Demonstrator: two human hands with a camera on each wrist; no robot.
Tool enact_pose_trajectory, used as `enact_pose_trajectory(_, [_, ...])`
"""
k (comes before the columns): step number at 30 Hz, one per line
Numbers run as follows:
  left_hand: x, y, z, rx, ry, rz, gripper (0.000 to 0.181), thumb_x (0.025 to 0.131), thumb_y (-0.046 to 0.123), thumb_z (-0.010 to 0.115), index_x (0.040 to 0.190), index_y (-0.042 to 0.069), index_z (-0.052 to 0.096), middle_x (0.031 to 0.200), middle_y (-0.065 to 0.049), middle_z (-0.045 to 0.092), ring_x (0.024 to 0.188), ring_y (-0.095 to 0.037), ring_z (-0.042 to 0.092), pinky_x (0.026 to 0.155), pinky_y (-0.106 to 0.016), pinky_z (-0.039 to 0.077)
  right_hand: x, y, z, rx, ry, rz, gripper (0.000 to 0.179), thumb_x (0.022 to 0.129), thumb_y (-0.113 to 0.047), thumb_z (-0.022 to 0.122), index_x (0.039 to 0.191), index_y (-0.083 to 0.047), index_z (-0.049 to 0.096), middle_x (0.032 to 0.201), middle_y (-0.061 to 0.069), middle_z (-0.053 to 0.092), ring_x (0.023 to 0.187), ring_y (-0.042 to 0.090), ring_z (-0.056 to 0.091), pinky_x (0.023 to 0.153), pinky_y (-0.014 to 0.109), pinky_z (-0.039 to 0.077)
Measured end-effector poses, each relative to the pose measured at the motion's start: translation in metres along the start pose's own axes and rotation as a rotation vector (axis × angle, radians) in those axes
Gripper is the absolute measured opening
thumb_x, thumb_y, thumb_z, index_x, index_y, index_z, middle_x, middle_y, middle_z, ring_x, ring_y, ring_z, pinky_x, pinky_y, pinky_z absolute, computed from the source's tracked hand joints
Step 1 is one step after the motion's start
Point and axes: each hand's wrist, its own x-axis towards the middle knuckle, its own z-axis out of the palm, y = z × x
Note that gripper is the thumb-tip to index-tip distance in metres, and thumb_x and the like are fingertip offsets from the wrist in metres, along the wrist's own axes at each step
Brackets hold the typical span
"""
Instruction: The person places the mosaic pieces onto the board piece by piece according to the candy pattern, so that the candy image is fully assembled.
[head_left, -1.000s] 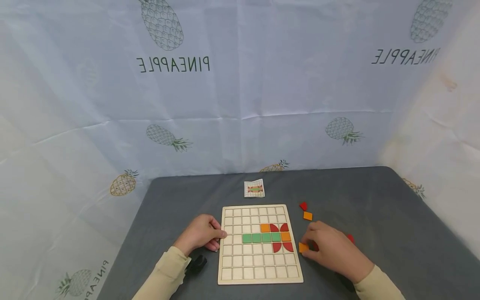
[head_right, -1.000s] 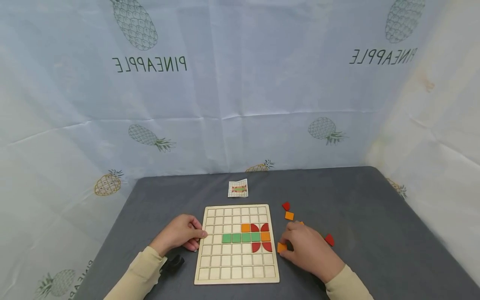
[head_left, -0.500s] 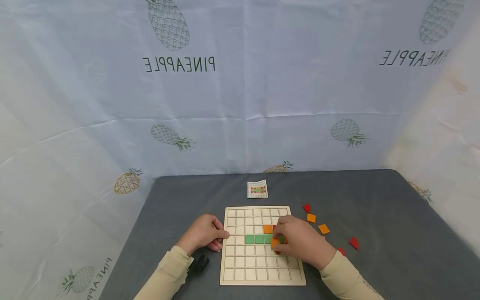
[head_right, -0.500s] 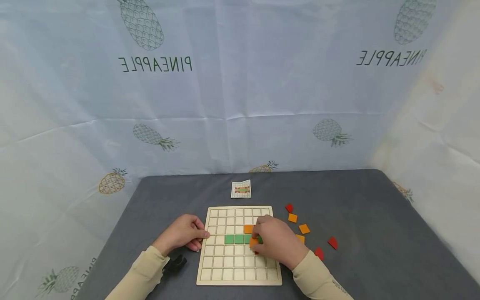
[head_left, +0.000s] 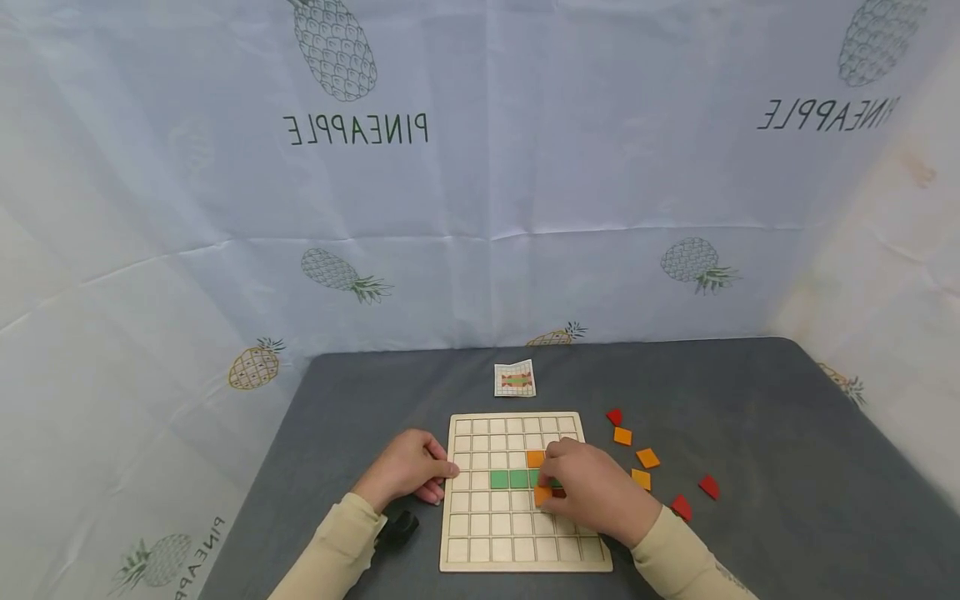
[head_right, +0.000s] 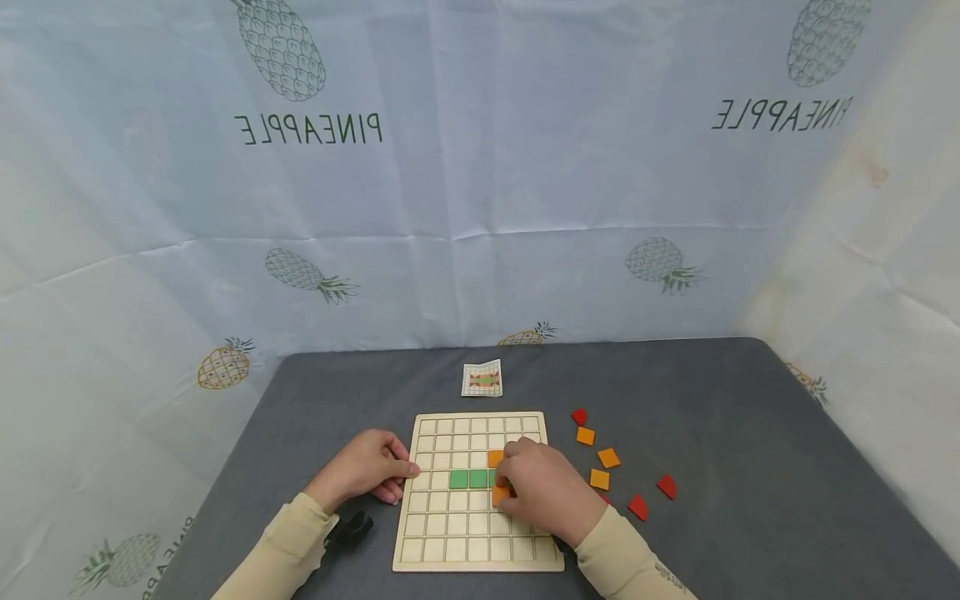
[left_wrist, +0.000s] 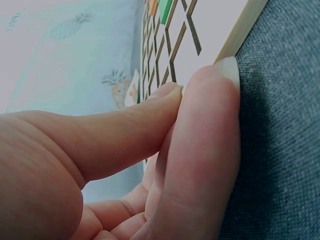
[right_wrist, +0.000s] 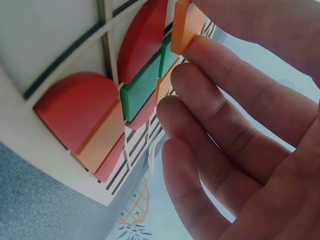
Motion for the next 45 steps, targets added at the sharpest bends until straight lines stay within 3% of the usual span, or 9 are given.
enact_pose_trajectory(13, [0.0021,0.0009,-0.0004,0.007,0.003,0.012,0.027,0.091,0.014,0.088,0.101,0.001,0.067,0.080,-0.011,0.075,0.058,-0.015,0.073,0.055,-0.034,0.066,0.0023,-0.0035,0.0018,-0.032,0.005,-0.002,0.017,0.081,-0.024,0.097,0.084,-0.021,0.080,0.079,-0.011,0.055,0.071,0.002,0.040,0.061,0.019,0.040])
enact_pose_trajectory(25, [0.0025,0.0013,-0.0014,0.013,0.007,0.009,0.029,0.090,0.015,0.089,0.101,0.002,0.066,0.081,-0.011,0.075,0.058,-0.015,0.073,0.055,-0.034,0.066,0.0032,-0.0029,0.0015,-0.030,0.003,0.002,0.016,0.082,-0.023,0.095,0.086,-0.020,0.080,0.084,-0.009,0.063,0.074,0.001,0.045,0.064,0.020,0.047])
enact_pose_trajectory(39, [0.0021,0.0041,-0.0009,0.017,0.000,0.010,0.028,0.091,0.015,0.088,0.101,0.001,0.066,0.081,-0.011,0.075,0.058,-0.015,0.073,0.055,-0.034,0.066,0.0023,-0.0029,0.0041,-0.044,0.016,-0.010,0.020,0.082,-0.020,0.096,0.079,-0.021,0.076,0.077,-0.011,0.055,0.072,0.001,0.041,0.062,0.018,0.043])
enact_pose_trajectory(45, [0.0003,0.0005,-0.0005,0.006,-0.004,0.005,0.029,0.091,0.015,0.089,0.102,0.001,0.065,0.081,-0.011,0.075,0.058,-0.015,0.073,0.056,-0.034,0.066,0.0010,-0.0007,0.0016,-0.010,0.006,0.008,0.016,0.084,-0.023,0.095,0.083,-0.022,0.079,0.081,-0.011,0.060,0.072,-0.001,0.043,0.061,0.018,0.045])
